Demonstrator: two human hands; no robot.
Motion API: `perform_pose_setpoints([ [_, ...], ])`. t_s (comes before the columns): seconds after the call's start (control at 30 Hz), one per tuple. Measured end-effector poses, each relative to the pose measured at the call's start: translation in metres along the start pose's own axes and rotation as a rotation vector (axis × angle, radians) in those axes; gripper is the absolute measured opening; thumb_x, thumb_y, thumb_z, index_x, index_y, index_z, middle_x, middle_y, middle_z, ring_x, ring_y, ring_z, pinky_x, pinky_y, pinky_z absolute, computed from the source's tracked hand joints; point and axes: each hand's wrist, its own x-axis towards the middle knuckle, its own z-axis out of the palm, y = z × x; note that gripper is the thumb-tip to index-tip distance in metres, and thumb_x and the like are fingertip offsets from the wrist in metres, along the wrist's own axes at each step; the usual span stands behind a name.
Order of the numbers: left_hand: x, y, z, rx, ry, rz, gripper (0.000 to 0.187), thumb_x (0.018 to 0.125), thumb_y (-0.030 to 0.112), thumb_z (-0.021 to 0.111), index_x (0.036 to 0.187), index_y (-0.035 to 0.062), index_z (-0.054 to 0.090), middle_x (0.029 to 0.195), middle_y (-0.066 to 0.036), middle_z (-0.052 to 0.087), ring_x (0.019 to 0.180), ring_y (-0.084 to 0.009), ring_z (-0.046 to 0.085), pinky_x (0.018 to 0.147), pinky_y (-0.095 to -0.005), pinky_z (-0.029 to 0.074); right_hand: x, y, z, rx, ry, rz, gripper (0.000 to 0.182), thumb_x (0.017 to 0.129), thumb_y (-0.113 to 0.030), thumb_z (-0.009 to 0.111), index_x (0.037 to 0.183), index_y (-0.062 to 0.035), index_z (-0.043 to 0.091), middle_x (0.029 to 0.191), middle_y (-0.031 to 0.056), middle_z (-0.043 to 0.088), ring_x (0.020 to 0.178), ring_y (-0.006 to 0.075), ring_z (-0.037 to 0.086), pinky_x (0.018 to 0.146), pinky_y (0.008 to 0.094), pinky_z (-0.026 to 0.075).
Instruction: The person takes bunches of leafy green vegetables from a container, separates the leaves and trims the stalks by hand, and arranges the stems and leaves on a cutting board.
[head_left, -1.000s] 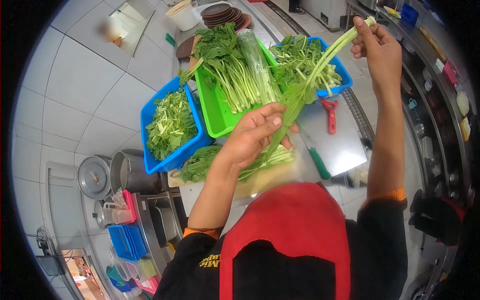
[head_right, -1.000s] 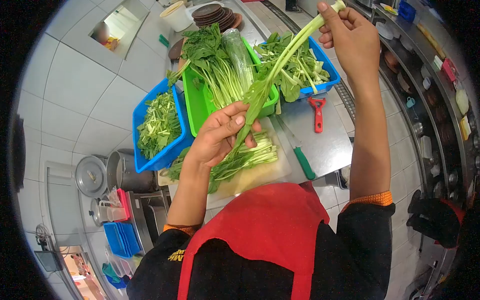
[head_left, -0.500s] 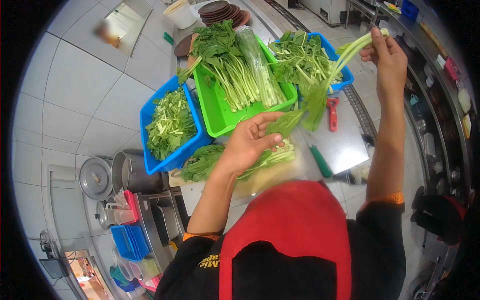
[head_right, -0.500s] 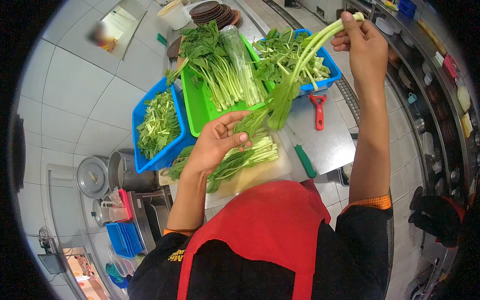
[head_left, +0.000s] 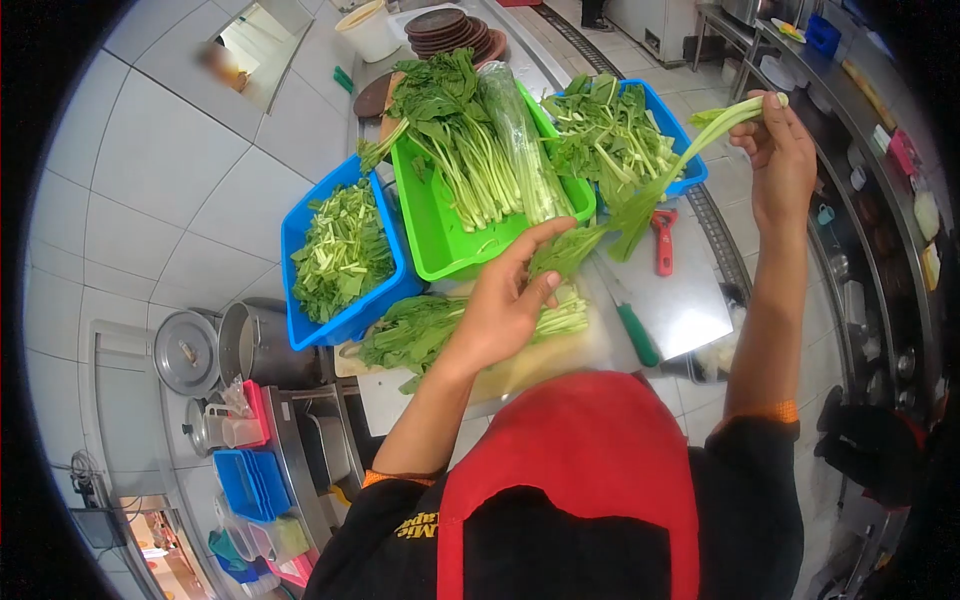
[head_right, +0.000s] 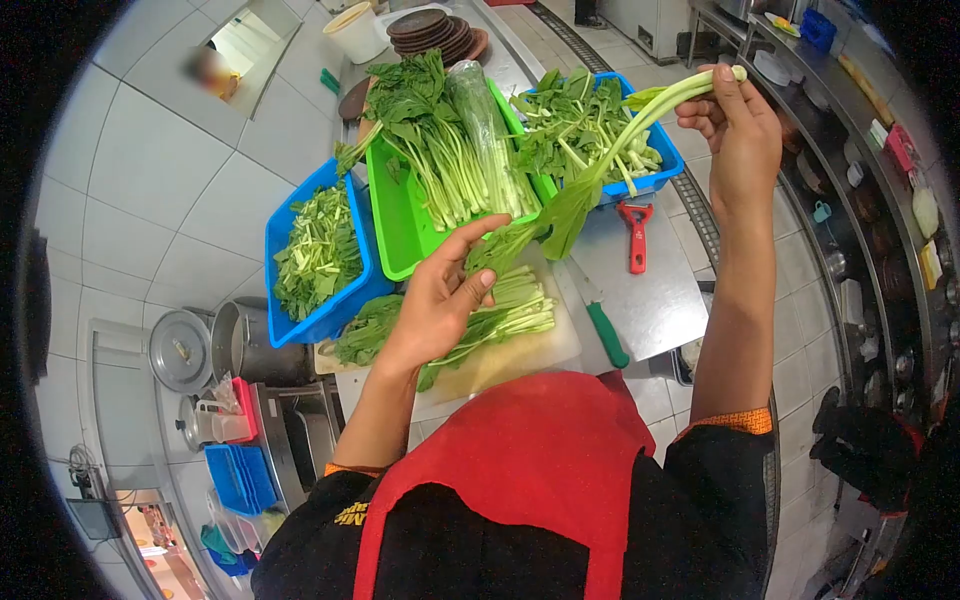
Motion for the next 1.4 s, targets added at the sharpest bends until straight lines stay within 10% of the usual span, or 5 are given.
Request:
perform_pose_setpoints([
  [0.5, -0.001, -0.01, 0.029, 0.277, -0.217, 0.317, 0.032, 0.099, 0.022, 0.049, 0.076, 0.0004, 0.045, 0.065, -0.012, 0.04, 0.057, -0.0229, 0.043, 0.055, -0.0339, 0.036, -0.017, 0.035, -0.006, 0.01, 0.122, 0.191, 0.024, 0.099, -0.026, 0.054, 0.094, -0.0032, 0.06, 0.074, 0.0006, 0.059, 0.063, 0.0076, 0.053, 0.056, 0.0211, 0.04],
  [0.8, -0.007, 0.0, 0.048, 0.116, -0.711, 0.549, 0.013, 0.09, 0.006, 0.056, 0.079, 0.0005, 0.052, 0.071, -0.013, 0.048, 0.062, -0.0301, 0.053, 0.056, -0.0379, 0.042, -0.021, 0.082, -0.044, -0.025, 0.392, 0.205, 0.024, 0.099, -0.025, 0.055, 0.092, -0.0034, 0.061, 0.073, 0.0017, 0.057, 0.061, 0.0083, 0.052, 0.057, 0.0232, 0.042],
  [0.97, 0.033, -0.01, 0.056, 0.256, -0.479, 0.477, 0.01, 0.087, 0.006, 0.058, 0.077, 0.0026, 0.058, 0.072, -0.011, 0.05, 0.064, -0.0291, 0.05, 0.059, -0.0372, 0.041, -0.036, 0.066, -0.079, -0.16, 0.413, 0.125, 0.023, 0.098, -0.026, 0.058, 0.094, -0.0035, 0.061, 0.074, 0.0011, 0.057, 0.064, 0.0079, 0.053, 0.061, 0.0237, 0.044],
  [1.27, 0.197, -0.072, 0.049, 1.293, 0.101, 0.686, 0.04, 0.096, 0.03, 0.055, 0.131, 0.011, 0.057, 0.122, -0.019, 0.06, 0.116, -0.0332, 0.056, 0.099, -0.0394, 0.043, -0.048, 0.031, -0.058, 0.0, 0.376, 0.067, 0.023, 0.099, -0.024, 0.058, 0.099, -0.0012, 0.058, 0.083, 0.0049, 0.062, 0.067, 0.0101, 0.059, 0.064, 0.0232, 0.049],
  [1.4, 0.175, -0.053, 0.035, 0.501, -0.256, 0.323, 0.057, 0.097, 0.036, 0.054, 0.145, 0.009, 0.04, 0.138, -0.018, 0.052, 0.126, -0.0304, 0.05, 0.107, -0.0378, 0.037, -0.059, 0.026, -0.042, 0.1, 0.336, 0.148, 0.022, 0.099, -0.023, 0.057, 0.103, -0.0012, 0.057, 0.084, 0.0059, 0.063, 0.072, 0.0111, 0.063, 0.067, 0.0234, 0.051],
])
